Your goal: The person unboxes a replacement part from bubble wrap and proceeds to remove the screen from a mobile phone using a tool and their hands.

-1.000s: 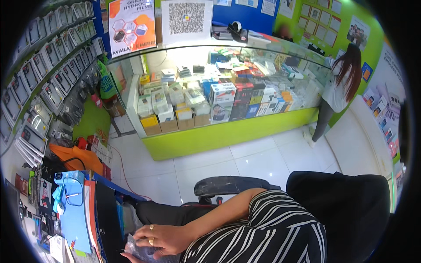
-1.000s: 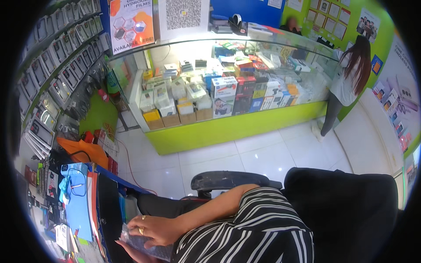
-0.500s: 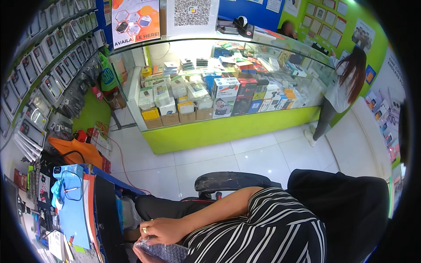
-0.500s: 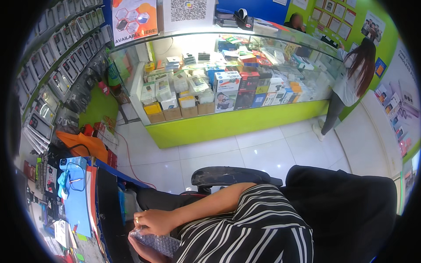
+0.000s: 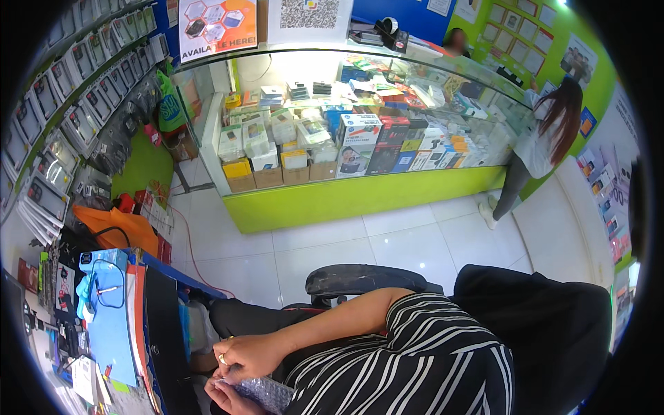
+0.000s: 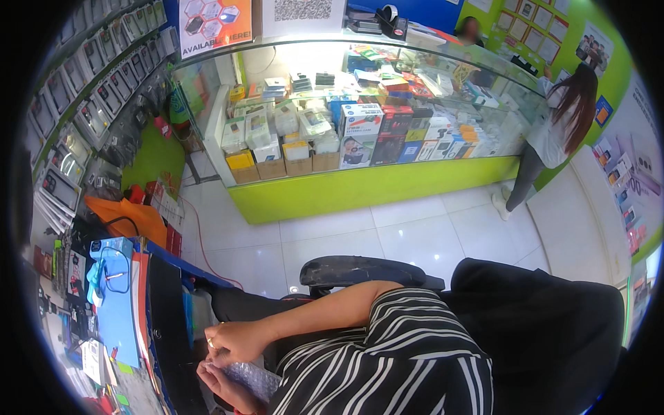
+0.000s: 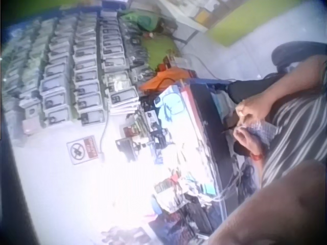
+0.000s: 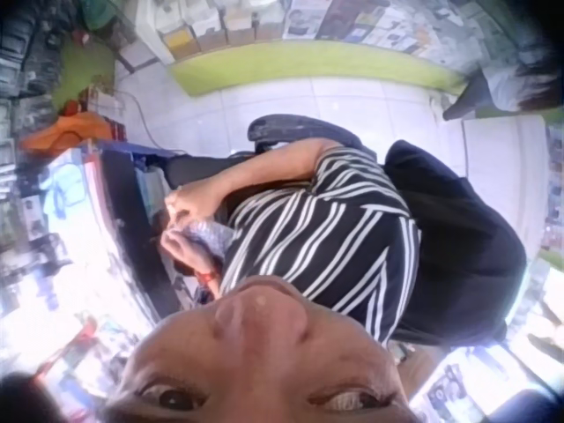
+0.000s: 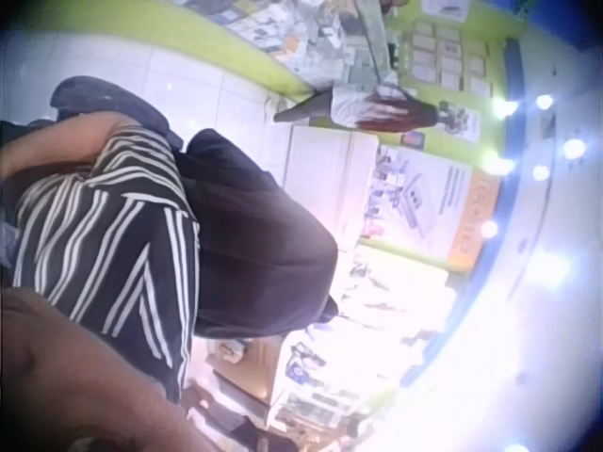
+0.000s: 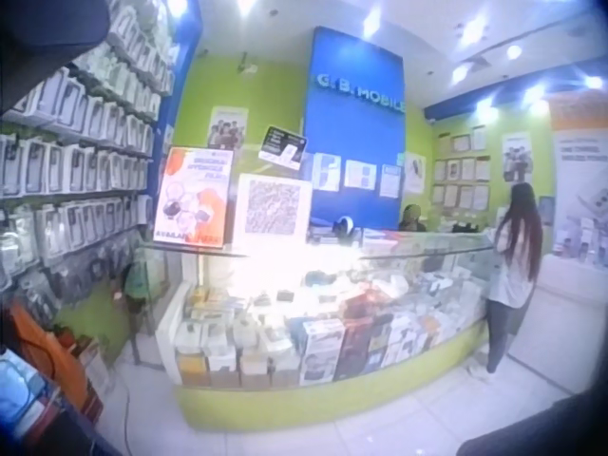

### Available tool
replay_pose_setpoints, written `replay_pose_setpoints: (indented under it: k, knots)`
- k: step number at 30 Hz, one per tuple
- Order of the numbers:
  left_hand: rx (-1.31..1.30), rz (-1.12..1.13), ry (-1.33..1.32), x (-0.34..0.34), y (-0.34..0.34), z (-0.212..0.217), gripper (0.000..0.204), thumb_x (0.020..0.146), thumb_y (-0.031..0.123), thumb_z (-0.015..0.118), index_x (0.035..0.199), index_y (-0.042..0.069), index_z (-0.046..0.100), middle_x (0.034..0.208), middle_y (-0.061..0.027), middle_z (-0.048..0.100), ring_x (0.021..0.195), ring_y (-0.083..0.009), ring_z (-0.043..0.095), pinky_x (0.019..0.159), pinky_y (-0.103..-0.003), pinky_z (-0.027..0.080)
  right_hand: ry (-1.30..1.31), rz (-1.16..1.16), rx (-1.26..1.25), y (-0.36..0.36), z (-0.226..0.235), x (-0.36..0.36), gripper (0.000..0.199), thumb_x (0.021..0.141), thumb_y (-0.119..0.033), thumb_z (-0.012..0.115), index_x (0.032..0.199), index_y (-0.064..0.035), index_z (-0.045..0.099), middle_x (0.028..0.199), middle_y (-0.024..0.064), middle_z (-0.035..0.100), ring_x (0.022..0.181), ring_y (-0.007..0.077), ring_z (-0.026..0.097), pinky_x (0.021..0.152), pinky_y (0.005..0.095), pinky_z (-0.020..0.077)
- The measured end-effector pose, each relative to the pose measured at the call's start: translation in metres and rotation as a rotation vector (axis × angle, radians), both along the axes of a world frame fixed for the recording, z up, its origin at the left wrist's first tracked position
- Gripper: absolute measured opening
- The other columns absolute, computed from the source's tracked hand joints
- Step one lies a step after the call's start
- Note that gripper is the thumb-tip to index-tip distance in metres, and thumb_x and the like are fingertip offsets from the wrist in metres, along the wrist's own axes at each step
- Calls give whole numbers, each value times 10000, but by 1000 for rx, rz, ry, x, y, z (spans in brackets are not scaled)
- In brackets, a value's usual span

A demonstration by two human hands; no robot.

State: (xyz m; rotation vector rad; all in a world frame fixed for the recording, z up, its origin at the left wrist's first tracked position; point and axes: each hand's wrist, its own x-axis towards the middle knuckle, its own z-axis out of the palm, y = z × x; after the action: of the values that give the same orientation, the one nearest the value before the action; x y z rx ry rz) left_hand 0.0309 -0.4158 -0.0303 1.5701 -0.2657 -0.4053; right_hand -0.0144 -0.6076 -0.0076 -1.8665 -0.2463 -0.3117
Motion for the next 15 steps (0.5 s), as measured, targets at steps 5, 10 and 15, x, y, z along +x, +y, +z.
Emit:
replay_pose_setpoints:
  k: [5, 10, 15]
  knots:
    - [-50, -88, -39, 9, -7, 15, 261, 1102, 265, 462, 1152, 24, 548, 1073, -42, 541, 1000, -134, 511, 908, -283, 423, 83, 185, 27, -18, -6, 28, 275, 982, -231, 666, 961, 37, 722, 965, 161, 650, 925, 290, 648, 839, 386, 515]
    - [-340, -313, 113, 14, 4, 3, 190, 1093, 151, 484, 1199, 13, 560, 1246, -109, 597, 1159, -169, 552, 1011, -331, 426, 584, 225, 356, -29, 35, 24, 226, 818, -34, 734, 1038, 14, 722, 926, 82, 695, 856, 165, 662, 781, 314, 547]
    - [-448, -205, 190, 4, 4, 14, 343, 1058, 188, 596, 1334, 47, 450, 1303, -85, 534, 1202, -161, 531, 1059, -350, 413, 686, 293, 320, -15, 41, 42, 170, 891, -57, 742, 1053, -11, 724, 913, 29, 649, 821, 90, 617, 738, 264, 514]
